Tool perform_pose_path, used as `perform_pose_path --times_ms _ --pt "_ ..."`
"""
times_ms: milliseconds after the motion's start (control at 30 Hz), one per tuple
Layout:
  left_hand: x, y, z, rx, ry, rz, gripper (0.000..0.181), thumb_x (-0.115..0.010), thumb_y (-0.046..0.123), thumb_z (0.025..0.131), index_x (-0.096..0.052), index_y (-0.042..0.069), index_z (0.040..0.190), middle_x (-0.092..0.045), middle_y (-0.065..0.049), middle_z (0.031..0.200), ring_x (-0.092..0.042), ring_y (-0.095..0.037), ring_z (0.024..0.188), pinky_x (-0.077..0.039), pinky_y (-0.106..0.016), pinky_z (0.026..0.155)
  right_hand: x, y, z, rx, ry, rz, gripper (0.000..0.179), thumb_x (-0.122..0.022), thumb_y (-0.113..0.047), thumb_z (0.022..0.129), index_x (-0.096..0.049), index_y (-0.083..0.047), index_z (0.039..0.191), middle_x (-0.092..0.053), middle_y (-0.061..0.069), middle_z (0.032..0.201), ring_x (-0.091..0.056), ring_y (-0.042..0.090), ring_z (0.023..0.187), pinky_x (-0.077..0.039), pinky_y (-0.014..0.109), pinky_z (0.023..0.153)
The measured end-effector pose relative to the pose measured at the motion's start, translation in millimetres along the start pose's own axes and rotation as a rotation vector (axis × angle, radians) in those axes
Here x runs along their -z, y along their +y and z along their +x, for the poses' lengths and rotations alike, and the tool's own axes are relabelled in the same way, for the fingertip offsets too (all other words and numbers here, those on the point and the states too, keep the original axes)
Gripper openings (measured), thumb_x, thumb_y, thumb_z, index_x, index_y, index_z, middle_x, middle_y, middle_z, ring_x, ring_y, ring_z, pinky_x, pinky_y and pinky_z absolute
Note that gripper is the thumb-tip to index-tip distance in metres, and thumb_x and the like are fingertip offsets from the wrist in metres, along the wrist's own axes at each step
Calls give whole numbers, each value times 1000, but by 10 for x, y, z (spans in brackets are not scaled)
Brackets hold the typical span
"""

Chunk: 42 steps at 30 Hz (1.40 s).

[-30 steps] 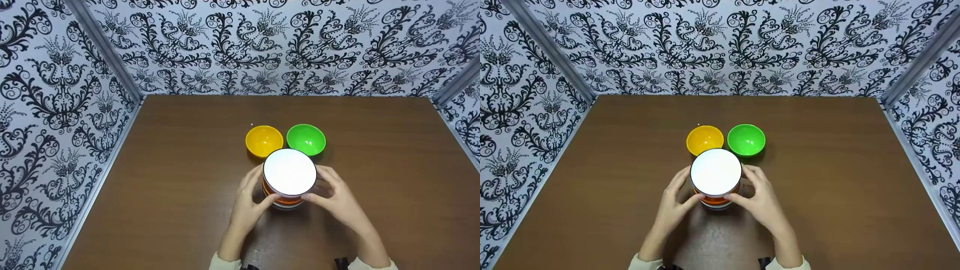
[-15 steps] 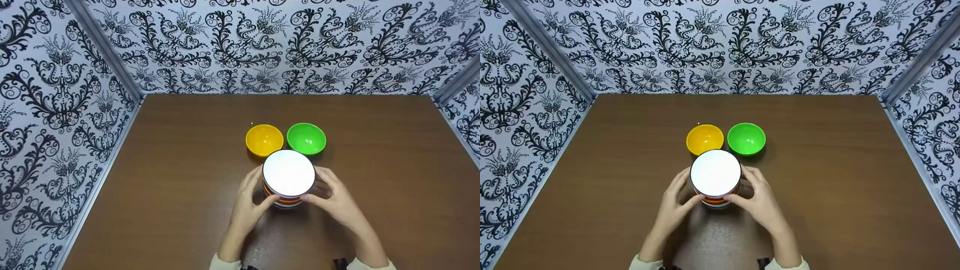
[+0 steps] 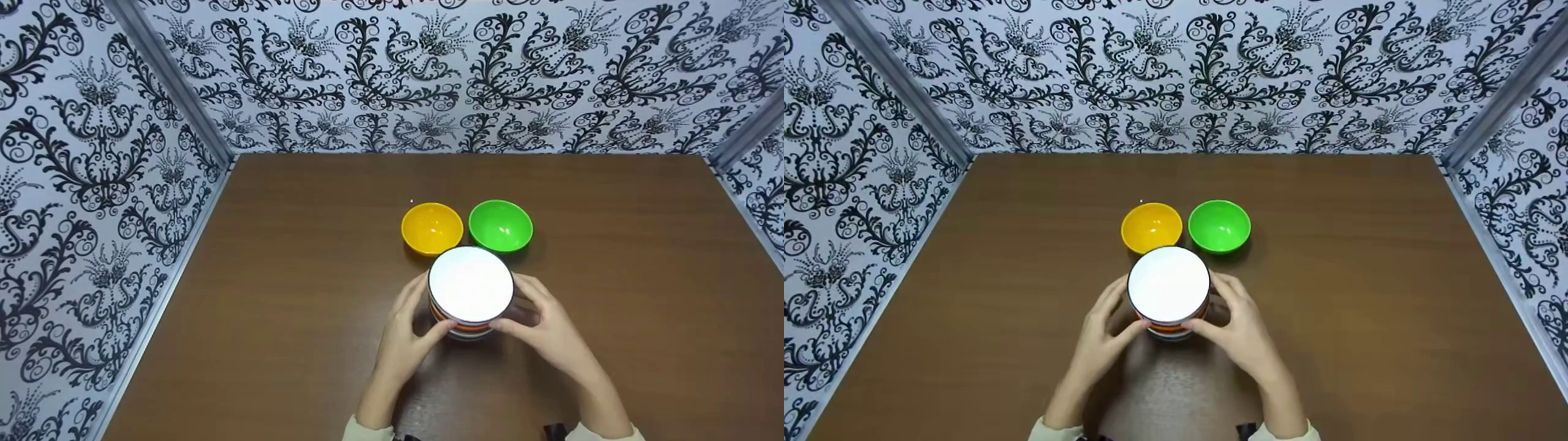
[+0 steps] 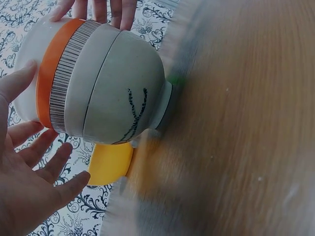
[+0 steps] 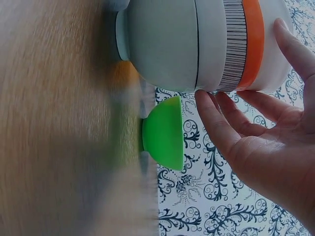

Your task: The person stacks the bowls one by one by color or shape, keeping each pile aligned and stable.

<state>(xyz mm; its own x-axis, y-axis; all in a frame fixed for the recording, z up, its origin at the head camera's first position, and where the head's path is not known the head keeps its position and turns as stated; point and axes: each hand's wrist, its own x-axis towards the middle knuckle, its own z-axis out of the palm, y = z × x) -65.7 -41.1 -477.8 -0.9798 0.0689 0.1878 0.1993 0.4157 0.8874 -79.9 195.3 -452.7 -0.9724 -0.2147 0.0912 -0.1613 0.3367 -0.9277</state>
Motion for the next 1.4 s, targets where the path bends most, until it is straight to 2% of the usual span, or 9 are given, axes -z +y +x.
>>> perform_pose_path --times_ms 233,567,667,800,867,933,1133,1300,1400 --pt "-6 -26 -14 -1 -1 -14 79 -75 47 86 -44 16 151 -45 -9 155 -42 -24 144 -36 -50 119 -13 12 -12 -7 -3 7 72 -83 -11 81 -51 -6 145 -50 9 142 -58 3 119 -55 33 100" --pt "-11 -39 -19 1 -5 -19 78 -74 47 86 -44 15 151 -45 -10 154 -43 -25 143 -36 -51 118 -26 10 -26 -21 2 30 71 -81 -9 82 -50 -5 145 -50 10 143 -58 28 125 -54 38 101" --pt "-16 -42 -22 10 -5 -17 78 -74 46 86 -44 15 151 -45 -11 154 -43 -26 143 -36 -52 118 -30 21 -26 -18 6 26 71 -81 -9 81 -50 -5 145 -50 10 143 -59 24 124 -54 37 101" --pt "-25 -53 -37 14 -5 -18 78 -74 46 87 -43 15 151 -44 -13 155 -43 -28 144 -36 -53 118 -32 42 -20 -9 5 0 72 -82 -12 81 -50 -6 145 -50 7 142 -59 7 121 -54 27 100" --pt "-31 -58 -44 15 -5 -21 78 -74 46 87 -43 15 152 -43 -13 155 -42 -28 144 -36 -53 118 -33 45 -19 -3 5 -13 72 -83 -13 81 -51 -7 145 -51 6 142 -58 4 120 -52 22 100" --pt "-40 -63 -46 18 -4 -23 79 -73 47 87 -42 15 152 -43 -13 155 -42 -28 144 -36 -53 118 -34 42 -21 2 7 -13 72 -82 -13 81 -51 -7 145 -51 6 142 -59 9 121 -52 23 100" --pt "-63 -70 -49 31 -11 -61 80 -73 47 87 -39 15 153 -40 -14 157 -40 -29 145 -35 -53 118 -37 15 -34 -10 7 3 71 -81 -10 82 -50 -6 145 -50 10 143 -58 30 125 -52 38 103" --pt "-98 -98 -55 56 -29 -139 84 -76 44 85 -36 18 154 -36 -10 159 -38 -26 147 -37 -46 119 -35 7 -35 -29 -10 5 71 -81 -11 83 -48 -6 146 -49 10 144 -56 31 127 -51 41 104" --pt "-125 -106 -54 66 -29 -157 86 -78 43 84 -34 21 155 -35 -6 160 -38 -24 146 -36 -47 120 -29 8 -35 -33 -15 3 73 -80 -12 83 -47 -6 147 -48 10 145 -56 28 127 -52 37 104"
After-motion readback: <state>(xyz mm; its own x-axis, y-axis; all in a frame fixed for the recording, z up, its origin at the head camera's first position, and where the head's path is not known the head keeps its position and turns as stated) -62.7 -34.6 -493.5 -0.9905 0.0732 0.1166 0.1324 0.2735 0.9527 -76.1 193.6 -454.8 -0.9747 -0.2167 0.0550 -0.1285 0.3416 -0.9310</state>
